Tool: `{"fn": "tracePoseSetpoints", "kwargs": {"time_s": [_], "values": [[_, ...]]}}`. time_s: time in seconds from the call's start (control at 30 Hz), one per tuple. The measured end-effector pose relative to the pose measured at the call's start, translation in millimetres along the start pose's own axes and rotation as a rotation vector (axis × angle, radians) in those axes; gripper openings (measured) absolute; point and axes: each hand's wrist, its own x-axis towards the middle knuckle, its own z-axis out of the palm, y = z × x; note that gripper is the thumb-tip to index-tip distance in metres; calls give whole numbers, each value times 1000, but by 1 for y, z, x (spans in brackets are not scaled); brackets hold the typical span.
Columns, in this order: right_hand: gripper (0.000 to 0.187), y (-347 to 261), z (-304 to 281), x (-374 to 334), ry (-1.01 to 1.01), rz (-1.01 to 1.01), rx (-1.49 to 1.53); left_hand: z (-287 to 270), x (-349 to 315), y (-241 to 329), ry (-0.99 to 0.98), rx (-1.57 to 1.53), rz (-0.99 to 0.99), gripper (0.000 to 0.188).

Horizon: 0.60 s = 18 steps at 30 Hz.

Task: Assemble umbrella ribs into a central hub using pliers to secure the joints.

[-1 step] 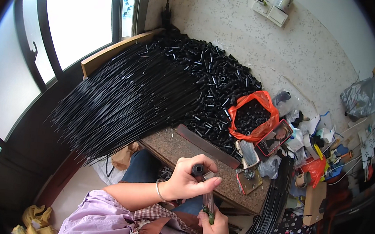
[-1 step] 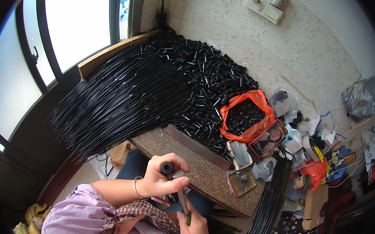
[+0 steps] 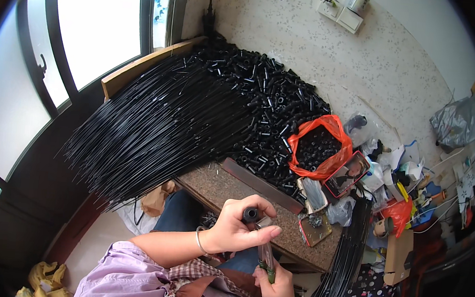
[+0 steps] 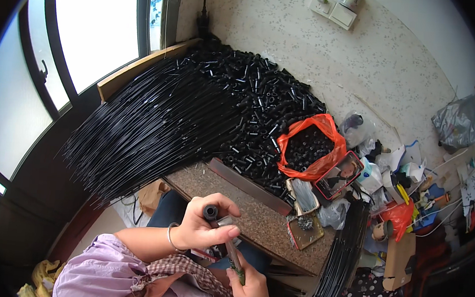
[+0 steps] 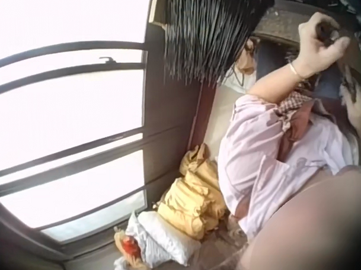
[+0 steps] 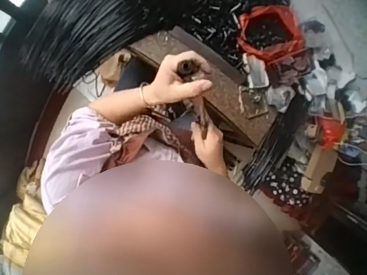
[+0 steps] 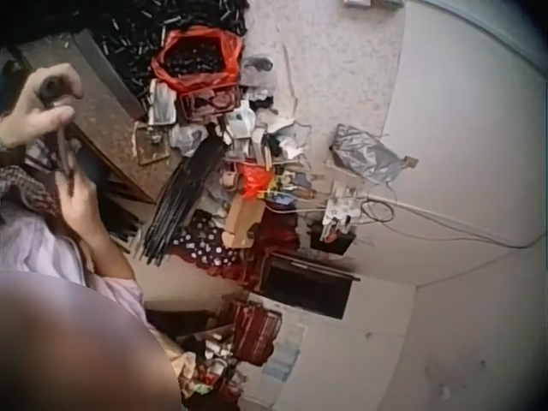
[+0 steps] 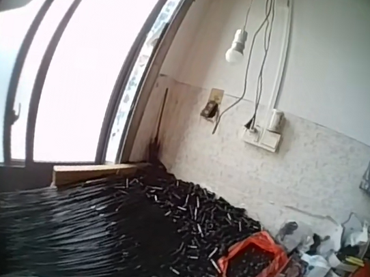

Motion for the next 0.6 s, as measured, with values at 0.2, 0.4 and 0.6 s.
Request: {"fn": "tracePoseSetpoints", "kwargs": {"time_s": [0.2,0.4,0.6], "values": [[41,74,-45,34,149,-87,-358,-5,0,0,-137,-118,-211,29],[41,137,-32,46,286,149,-863,-6,-7,6,-231,-82,-270,26],[45,153,-36,47,345,55,-945,-11,-4,5,-266,-174,-189,34]]}}
